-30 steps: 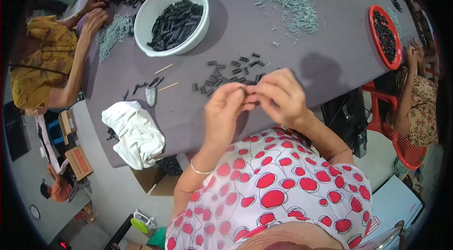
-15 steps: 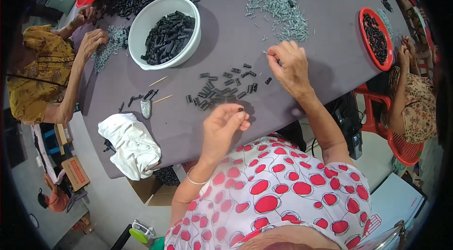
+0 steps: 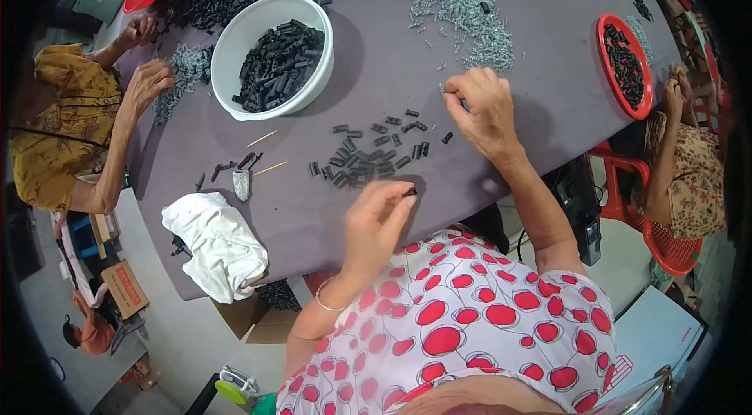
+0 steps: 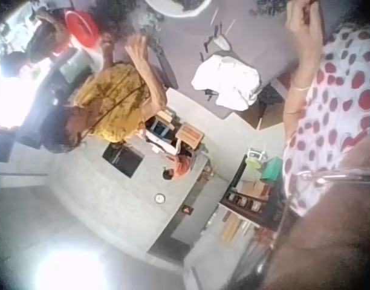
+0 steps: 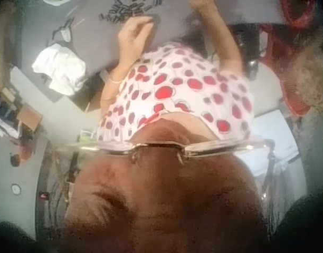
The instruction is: Assembling small black plastic connectors with silver pins.
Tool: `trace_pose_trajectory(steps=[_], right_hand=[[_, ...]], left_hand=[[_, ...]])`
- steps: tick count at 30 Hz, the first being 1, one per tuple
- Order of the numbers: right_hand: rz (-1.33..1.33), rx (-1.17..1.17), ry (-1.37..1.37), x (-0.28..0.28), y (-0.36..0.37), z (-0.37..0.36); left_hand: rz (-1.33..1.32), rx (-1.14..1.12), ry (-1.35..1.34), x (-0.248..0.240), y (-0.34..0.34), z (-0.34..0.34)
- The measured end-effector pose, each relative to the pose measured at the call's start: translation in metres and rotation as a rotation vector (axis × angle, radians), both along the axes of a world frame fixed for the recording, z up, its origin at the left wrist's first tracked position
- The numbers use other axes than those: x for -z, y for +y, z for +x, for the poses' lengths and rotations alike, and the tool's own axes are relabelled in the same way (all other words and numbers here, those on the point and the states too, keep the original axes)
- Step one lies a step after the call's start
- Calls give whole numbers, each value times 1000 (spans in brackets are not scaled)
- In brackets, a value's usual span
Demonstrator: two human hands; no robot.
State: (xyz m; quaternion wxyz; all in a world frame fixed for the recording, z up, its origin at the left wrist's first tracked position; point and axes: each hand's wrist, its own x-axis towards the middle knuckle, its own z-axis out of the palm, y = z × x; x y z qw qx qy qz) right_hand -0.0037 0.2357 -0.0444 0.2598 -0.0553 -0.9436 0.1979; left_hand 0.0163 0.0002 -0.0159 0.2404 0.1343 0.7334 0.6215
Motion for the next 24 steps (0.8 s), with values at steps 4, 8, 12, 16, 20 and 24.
trace_pose_trajectory(steps=[4,8,12,16,20,24], right_hand=[[70,10,9,2,-3,-3],[49,-21,21,4,0,-2],[24,-39,19,5,3,3],[-16,38,17,-7,3,3],[60,-50,29,-9,11,-3],[109,-125,30,-3,15,-7]], left_hand=[[-141,82,605,1,7,-12],[-202,79,838,17,14,-14],[-258,72,899,17,15,-12],[-268,63,931,17,14,-11],[-314,56,936,14,13,-11],[-324,27,919,2,14,-17]])
